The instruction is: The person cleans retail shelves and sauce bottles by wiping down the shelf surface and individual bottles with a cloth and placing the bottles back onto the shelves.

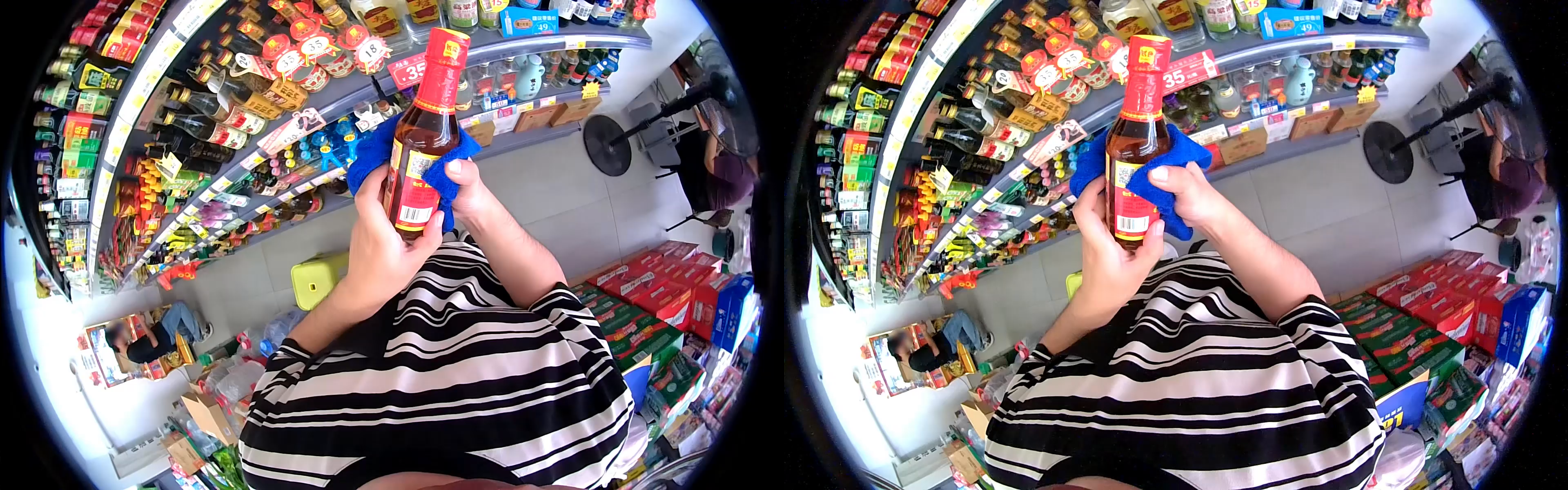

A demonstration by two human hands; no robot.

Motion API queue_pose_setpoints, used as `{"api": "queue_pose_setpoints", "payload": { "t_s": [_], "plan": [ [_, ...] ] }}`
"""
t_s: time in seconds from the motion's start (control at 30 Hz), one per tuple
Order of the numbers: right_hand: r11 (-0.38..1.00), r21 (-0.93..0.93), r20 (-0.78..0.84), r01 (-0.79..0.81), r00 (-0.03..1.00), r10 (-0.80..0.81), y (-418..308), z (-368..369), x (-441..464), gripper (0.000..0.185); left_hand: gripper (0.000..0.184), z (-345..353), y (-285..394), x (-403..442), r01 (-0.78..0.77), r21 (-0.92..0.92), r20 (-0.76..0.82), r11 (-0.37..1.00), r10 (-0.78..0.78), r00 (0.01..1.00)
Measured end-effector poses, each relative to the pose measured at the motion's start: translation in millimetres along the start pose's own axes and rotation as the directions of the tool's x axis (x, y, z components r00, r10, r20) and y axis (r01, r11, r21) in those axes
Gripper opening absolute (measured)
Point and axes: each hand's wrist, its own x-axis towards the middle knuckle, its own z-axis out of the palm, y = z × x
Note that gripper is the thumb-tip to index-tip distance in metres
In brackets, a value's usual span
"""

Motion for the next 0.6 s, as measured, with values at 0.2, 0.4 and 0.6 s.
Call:
{"api": "queue_pose_setpoints", "payload": {
  "t_s": [0.2,0.4,0.6],
  "plan": [
    [0.999,-0.036,0.017,-0.012,1.0,0.013,-6.9,4.6,-2.6,0.08,0.072,1.4,2.5,-1.8,-0.019,0.0,-0.041,1.0,0.019,0.999],
    [0.986,-0.163,0.036,0.014,0.999,-0.009,-18.4,12.3,-2.2,0.079,0.074,1.8,-3.3,-1.3,-0.069,0.088,-0.086,0.994,0.076,0.993],
    [0.831,-0.526,0.162,0.184,0.98,-0.115,-50.4,28.8,11.4,0.054,0.077,1.9,-11.5,3.0,-0.082,0.294,-0.142,0.952,0.128,0.982]
  ]
}}
